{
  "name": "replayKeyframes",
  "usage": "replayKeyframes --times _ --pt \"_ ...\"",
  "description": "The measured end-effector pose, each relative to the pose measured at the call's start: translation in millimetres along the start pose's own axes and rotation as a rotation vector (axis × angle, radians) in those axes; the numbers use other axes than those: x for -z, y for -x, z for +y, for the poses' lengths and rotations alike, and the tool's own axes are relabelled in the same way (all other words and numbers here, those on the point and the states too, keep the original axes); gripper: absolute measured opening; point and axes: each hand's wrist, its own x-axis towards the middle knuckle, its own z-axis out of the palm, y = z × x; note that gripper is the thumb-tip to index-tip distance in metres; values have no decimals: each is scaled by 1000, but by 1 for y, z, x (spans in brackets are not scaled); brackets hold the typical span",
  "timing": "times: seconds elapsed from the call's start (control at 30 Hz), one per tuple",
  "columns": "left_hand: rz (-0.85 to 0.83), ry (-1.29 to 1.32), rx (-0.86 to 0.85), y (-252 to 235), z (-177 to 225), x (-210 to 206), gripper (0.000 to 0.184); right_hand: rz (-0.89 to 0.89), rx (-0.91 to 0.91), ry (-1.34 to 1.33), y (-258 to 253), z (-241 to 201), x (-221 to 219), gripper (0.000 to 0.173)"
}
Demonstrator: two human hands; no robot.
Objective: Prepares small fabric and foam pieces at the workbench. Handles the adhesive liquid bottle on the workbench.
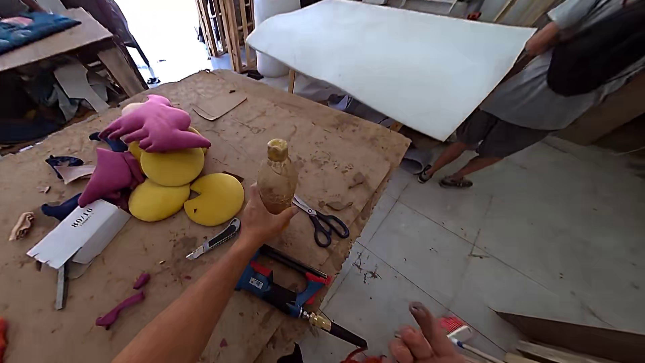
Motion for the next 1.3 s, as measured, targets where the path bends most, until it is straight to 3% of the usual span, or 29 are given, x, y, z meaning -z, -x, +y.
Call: replayKeyframes --times 0.1,0.27,0.3,0.4,0.43,0.5,0.57,0.63,0.7,0.77,0.9,1.0,1.07,1.17,1.23,1.3 --pt "-56 32 -65 5 6 8 114 3 -38 -99 -3 8 -7 62" --pt "-72 21 -200 14 6 41 111 -173 -103 -294 -18 19 -16 68" --pt "-69 -8 -196 22 9 56 99 -168 -94 -234 -19 18 -21 66" --pt "136 -81 -168 77 2 123 25 -182 -91 31 -22 26 -34 60" --pt "193 -92 -134 107 -9 150 26 -220 -124 102 -25 33 -39 57" --pt "304 -146 -3 177 -38 195 50 -346 -259 161 -33 51 -46 60" --pt "440 -277 219 255 -69 213 55 -447 -424 239 -40 80 -55 60" --pt "493 -386 415 315 -95 205 42 -461 -481 443 -44 121 -70 58" --pt "451 -478 501 347 -111 183 30 -502 -387 804 -47 170 -82 56" --pt "362 -546 542 357 -120 161 36 -597 -241 1155 -57 220 -82 54" --pt "426 -611 492 358 -127 132 22 -870 -125 1540 -81 291 -65 66" --pt "469 -628 450 362 -130 126 18 -1006 -171 1676 -81 306 -64 68" --pt "514 -652 368 365 -135 123 18 -1003 -156 1661 -77 307 -60 67" --pt "628 -404 330 368 -132 124 25 -815 -286 1501 -70 303 -60 66" --pt "724 56 409 369 -116 135 47 -638 -320 1361 -65 294 -71 67" --pt "735 494 423 366 -101 149 58 -499 -293 1254 -59 281 -90 67"
